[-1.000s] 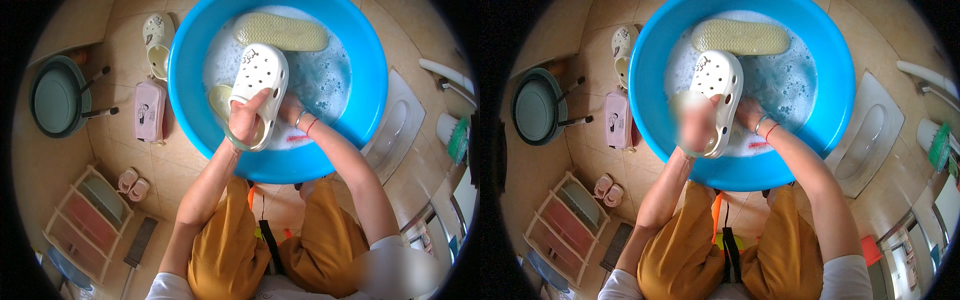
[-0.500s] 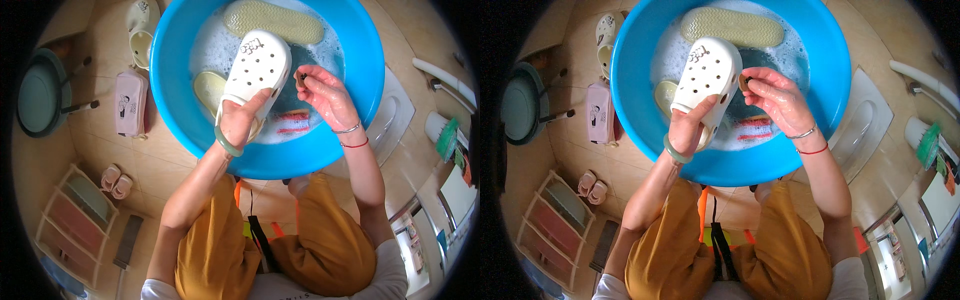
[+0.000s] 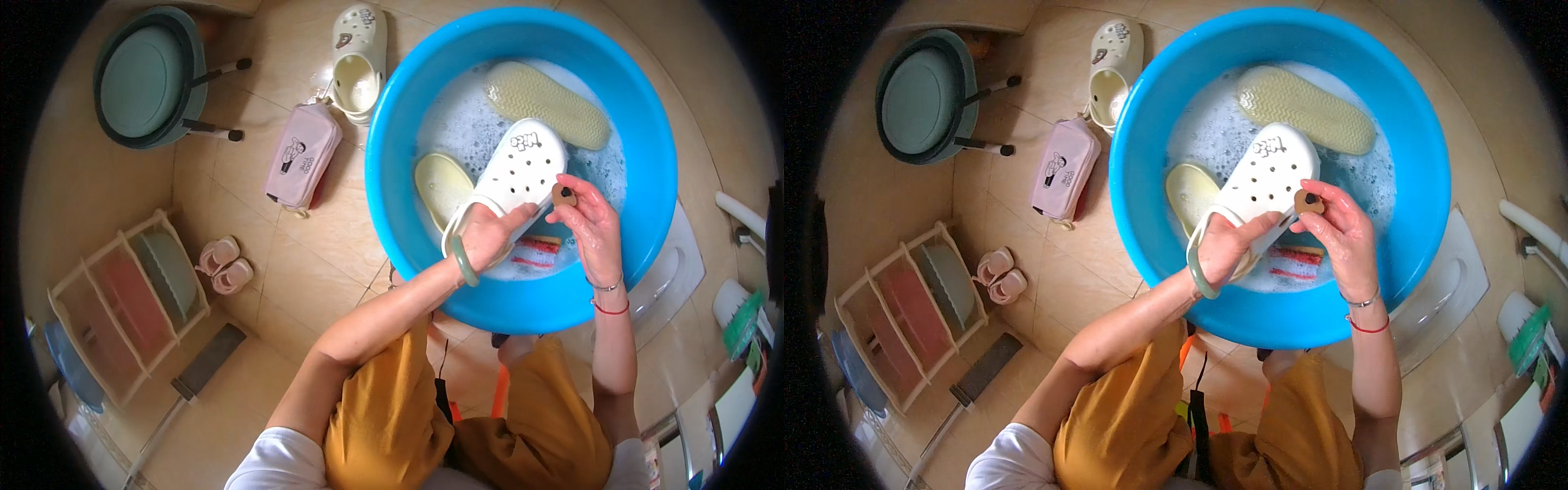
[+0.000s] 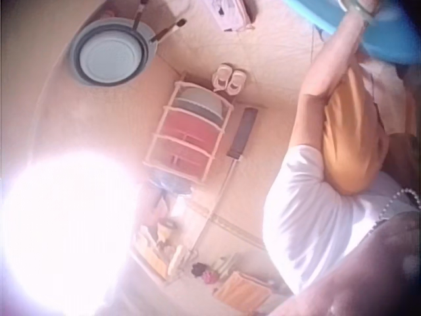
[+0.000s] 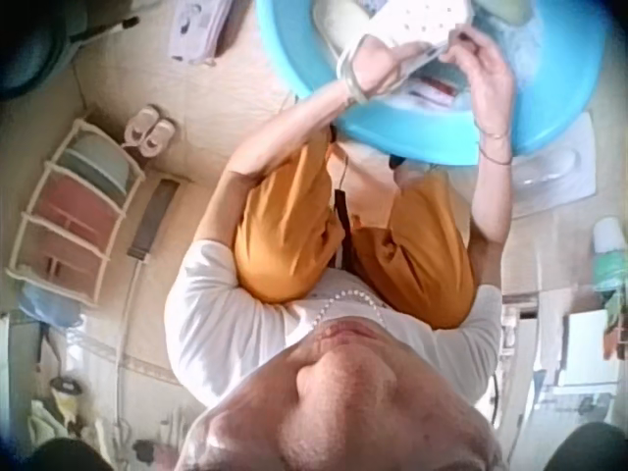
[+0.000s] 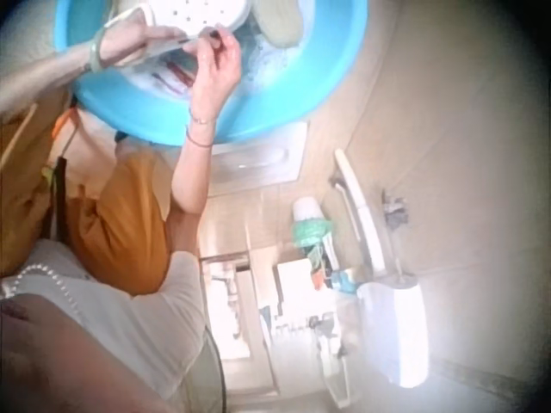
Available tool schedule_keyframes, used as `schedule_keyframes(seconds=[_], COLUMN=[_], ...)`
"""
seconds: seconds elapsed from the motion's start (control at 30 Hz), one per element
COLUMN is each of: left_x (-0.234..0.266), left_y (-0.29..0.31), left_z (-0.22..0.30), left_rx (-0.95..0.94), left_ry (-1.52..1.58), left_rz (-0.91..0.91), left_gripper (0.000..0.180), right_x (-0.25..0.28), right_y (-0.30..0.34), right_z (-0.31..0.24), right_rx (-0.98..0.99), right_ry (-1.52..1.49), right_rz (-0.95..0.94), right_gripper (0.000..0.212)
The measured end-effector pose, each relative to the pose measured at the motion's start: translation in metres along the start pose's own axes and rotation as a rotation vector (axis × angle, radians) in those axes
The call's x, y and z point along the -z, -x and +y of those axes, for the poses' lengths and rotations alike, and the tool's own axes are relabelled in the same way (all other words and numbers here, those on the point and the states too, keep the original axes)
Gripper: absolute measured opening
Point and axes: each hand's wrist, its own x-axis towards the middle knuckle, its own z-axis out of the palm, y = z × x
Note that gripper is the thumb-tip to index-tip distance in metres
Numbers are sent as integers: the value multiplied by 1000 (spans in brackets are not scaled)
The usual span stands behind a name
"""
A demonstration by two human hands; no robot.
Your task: The person scrubs a pair of white and yellow slippers using a brush and soapy water in a blue basin. They clean the exterior and interior surfaces of the slippers, scrubbing the soles and the footbeds thoroughly.
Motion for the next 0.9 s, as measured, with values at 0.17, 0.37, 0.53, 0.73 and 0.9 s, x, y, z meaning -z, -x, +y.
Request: schedule_keyframes(seconds=[0.17, 0.37, 0.53, 0.73, 0.9], left_x=[2, 5, 4, 9, 11], left_y=[2, 2, 1, 5, 5], left_z=[-3, -6, -3, 3, -2], left_rx=[0, -14, 2, 13, 17], left_ry=[40, 97, 256, 242, 15], left_rz=[-5, 23, 2, -30, -15], left_gripper=[41, 40, 45, 44, 45], right_x=[-4, -2, 2, 6, -9], right_y=[-6, -6, -6, -5, -2], right_z=[5, 0, 0, 7, 6], right_rx=[139, 116, 104, 165, 42], right_ry=[164, 99, -52, 204, 90], right_rz=[80, 102, 124, 69, 140], right_gripper=[22, 20, 20, 17, 17])
